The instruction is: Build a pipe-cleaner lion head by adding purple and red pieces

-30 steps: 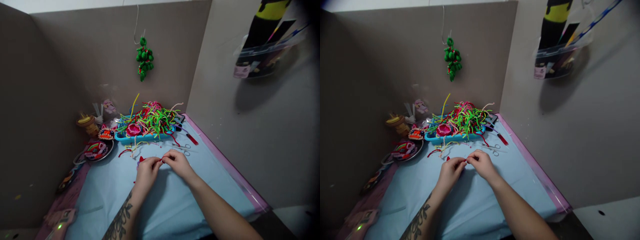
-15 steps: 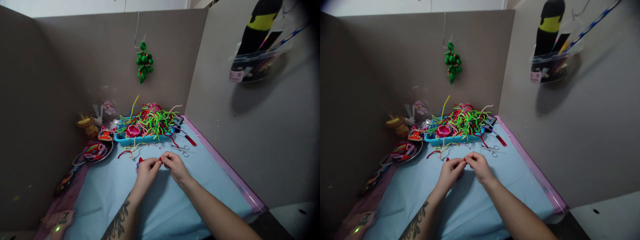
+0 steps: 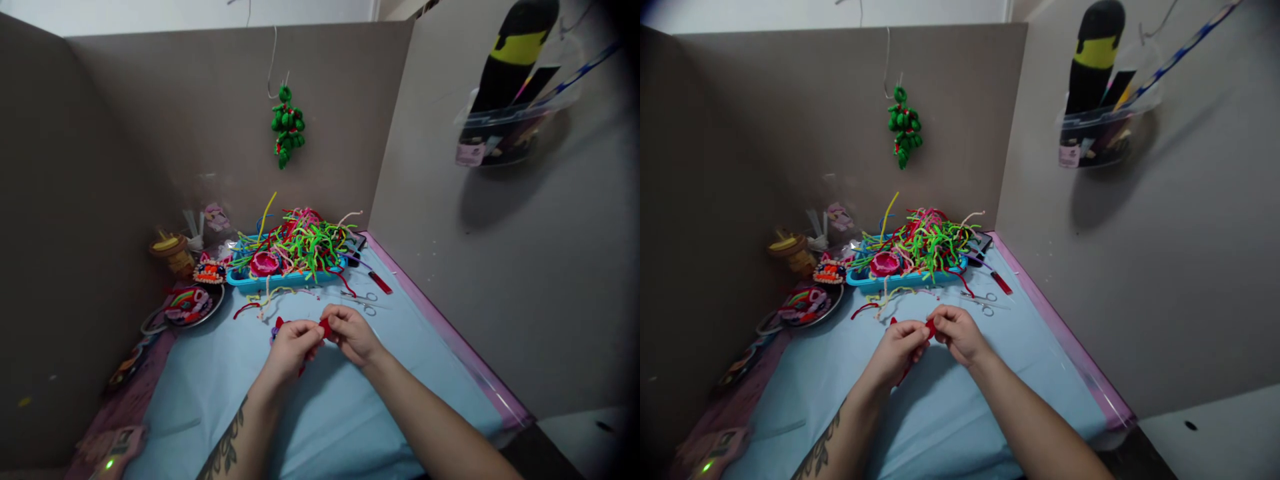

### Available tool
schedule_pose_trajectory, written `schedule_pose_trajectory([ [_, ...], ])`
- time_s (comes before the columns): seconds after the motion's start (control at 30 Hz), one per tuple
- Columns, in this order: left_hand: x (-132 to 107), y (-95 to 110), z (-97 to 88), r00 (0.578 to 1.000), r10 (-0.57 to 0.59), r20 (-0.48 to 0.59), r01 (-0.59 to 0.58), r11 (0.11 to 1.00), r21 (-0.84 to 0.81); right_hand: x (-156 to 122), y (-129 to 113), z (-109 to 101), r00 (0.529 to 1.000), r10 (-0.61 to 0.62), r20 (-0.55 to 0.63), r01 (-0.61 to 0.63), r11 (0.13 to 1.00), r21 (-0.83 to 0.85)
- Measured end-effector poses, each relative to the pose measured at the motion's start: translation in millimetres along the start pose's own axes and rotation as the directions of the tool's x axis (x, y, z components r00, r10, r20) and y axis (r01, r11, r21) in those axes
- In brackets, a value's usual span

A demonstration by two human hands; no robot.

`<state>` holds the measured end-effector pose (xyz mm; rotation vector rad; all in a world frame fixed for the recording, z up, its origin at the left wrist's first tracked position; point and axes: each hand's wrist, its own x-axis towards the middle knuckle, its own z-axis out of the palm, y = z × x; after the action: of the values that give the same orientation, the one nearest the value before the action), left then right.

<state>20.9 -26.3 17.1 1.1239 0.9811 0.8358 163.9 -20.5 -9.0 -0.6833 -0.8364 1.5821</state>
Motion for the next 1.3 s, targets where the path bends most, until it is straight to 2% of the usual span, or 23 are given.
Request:
schedule_pose_trajectory([
  [0.27,0.6,-1.5,0.3,1.0,0.024,-0.017,-0.024,0.999,0.043,-0.4,2.5,3.2,0.995,-0.103,-0.01,0.103,0.994,-0.04],
  [0.73,1.4,-2.1,-1.2,0.999,0.051,-0.012,-0.05,0.995,0.091,-0.2,2.9,3.9,1.0,-0.03,-0.001,0.03,0.999,-0.012],
  [0.9,2.2,-5.1,-3.5,0.998,0.06,0.0,-0.06,0.994,0.096,-0.1,2.1,4.6,0.999,-0.033,0.011,0.033,0.999,-0.03],
  [1.1,1.5,-5.8,-4.5,0.997,0.071,0.023,-0.074,0.99,0.116,-2.6,-0.4,7.3,0.995,-0.09,0.05,0.094,0.992,-0.089],
  [1.3,1.5,-4.2,-4.2,0.998,0.068,0.018,-0.07,0.988,0.139,-2.3,0.7,5.8,0.997,-0.048,0.056,0.051,0.997,-0.063],
])
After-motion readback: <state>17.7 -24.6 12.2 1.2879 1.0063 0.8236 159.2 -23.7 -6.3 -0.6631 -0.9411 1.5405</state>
